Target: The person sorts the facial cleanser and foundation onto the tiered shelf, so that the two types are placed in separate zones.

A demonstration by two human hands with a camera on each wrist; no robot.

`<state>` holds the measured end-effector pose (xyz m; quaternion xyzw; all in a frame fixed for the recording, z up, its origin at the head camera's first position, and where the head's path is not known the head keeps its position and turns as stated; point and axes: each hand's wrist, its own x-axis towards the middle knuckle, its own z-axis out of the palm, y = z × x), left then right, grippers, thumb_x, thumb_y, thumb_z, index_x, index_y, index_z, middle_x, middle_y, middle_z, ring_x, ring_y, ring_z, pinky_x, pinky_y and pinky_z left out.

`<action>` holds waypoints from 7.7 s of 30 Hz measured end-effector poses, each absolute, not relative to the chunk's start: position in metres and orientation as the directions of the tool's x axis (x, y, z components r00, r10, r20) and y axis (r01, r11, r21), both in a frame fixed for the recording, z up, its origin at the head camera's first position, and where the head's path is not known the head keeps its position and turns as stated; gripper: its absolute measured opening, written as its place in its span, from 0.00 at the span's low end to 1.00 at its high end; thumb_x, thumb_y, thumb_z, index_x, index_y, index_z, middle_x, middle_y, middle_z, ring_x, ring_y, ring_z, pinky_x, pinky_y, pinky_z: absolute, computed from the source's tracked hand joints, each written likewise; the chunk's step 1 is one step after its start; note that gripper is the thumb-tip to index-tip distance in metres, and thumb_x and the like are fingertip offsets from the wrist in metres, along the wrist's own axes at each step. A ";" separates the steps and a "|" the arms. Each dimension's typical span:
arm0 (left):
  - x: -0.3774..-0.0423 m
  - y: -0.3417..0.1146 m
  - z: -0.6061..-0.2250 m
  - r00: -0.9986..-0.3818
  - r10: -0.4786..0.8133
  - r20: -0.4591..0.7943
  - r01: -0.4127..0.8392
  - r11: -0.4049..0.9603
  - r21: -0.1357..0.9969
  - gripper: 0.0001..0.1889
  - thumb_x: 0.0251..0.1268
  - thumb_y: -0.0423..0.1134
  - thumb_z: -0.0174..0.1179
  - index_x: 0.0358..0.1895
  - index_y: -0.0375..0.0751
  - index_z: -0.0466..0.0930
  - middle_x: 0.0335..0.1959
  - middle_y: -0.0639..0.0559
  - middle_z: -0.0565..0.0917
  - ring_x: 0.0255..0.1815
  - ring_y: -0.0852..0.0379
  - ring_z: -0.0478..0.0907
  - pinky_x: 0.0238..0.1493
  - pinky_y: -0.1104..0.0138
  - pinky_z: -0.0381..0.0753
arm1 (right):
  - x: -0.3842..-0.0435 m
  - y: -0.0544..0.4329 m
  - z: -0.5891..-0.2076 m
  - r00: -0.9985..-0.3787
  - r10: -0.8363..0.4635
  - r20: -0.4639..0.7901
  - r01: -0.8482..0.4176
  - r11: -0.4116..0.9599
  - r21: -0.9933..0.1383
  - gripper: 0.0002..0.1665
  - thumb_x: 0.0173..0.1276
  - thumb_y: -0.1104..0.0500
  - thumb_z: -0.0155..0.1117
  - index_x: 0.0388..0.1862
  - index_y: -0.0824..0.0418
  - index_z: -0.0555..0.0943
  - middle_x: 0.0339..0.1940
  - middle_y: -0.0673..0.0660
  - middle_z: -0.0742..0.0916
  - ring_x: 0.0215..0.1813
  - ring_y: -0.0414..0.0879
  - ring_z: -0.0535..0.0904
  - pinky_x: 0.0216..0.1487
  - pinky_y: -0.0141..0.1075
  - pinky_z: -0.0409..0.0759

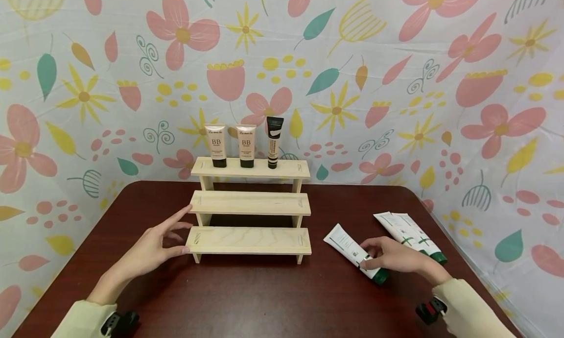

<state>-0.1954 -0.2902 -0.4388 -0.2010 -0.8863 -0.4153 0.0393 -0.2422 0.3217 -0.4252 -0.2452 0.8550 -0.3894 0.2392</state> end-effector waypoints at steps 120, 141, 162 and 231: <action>-0.197 -0.292 -0.439 -0.908 0.336 0.251 0.408 0.574 0.710 0.54 0.60 0.29 0.77 0.87 0.55 0.55 0.63 0.41 0.83 0.48 0.44 0.86 0.44 0.60 0.86 | -0.244 0.120 -0.360 -0.833 -0.328 0.446 -0.550 0.396 -0.735 0.29 0.63 0.59 0.83 0.63 0.55 0.85 0.43 0.49 0.89 0.37 0.47 0.81 0.38 0.42 0.77; -0.195 -0.291 -0.434 -0.907 0.338 0.252 0.409 0.559 0.721 0.53 0.61 0.30 0.77 0.86 0.55 0.56 0.63 0.40 0.83 0.48 0.45 0.86 0.47 0.53 0.86 | -0.276 0.038 -0.351 -0.800 -0.286 0.528 -0.595 0.257 -0.762 0.29 0.63 0.61 0.82 0.63 0.60 0.84 0.39 0.53 0.88 0.36 0.46 0.83 0.39 0.43 0.79; -0.194 -0.291 -0.438 -0.913 0.331 0.238 0.394 0.569 0.722 0.54 0.61 0.30 0.77 0.86 0.57 0.56 0.62 0.42 0.84 0.48 0.48 0.87 0.51 0.50 0.84 | -0.284 -0.027 -0.365 -0.809 -0.308 0.500 -0.577 0.256 -0.776 0.28 0.64 0.59 0.83 0.61 0.59 0.83 0.42 0.51 0.88 0.39 0.41 0.85 0.42 0.37 0.83; -0.197 -0.290 -0.440 -0.921 0.322 0.220 0.372 0.554 0.745 0.55 0.61 0.29 0.77 0.86 0.59 0.54 0.62 0.40 0.83 0.48 0.46 0.87 0.50 0.51 0.85 | -0.287 -0.022 -0.372 -0.833 -0.338 0.437 -0.537 0.305 -0.786 0.30 0.69 0.56 0.78 0.68 0.57 0.81 0.49 0.52 0.90 0.43 0.45 0.85 0.46 0.37 0.83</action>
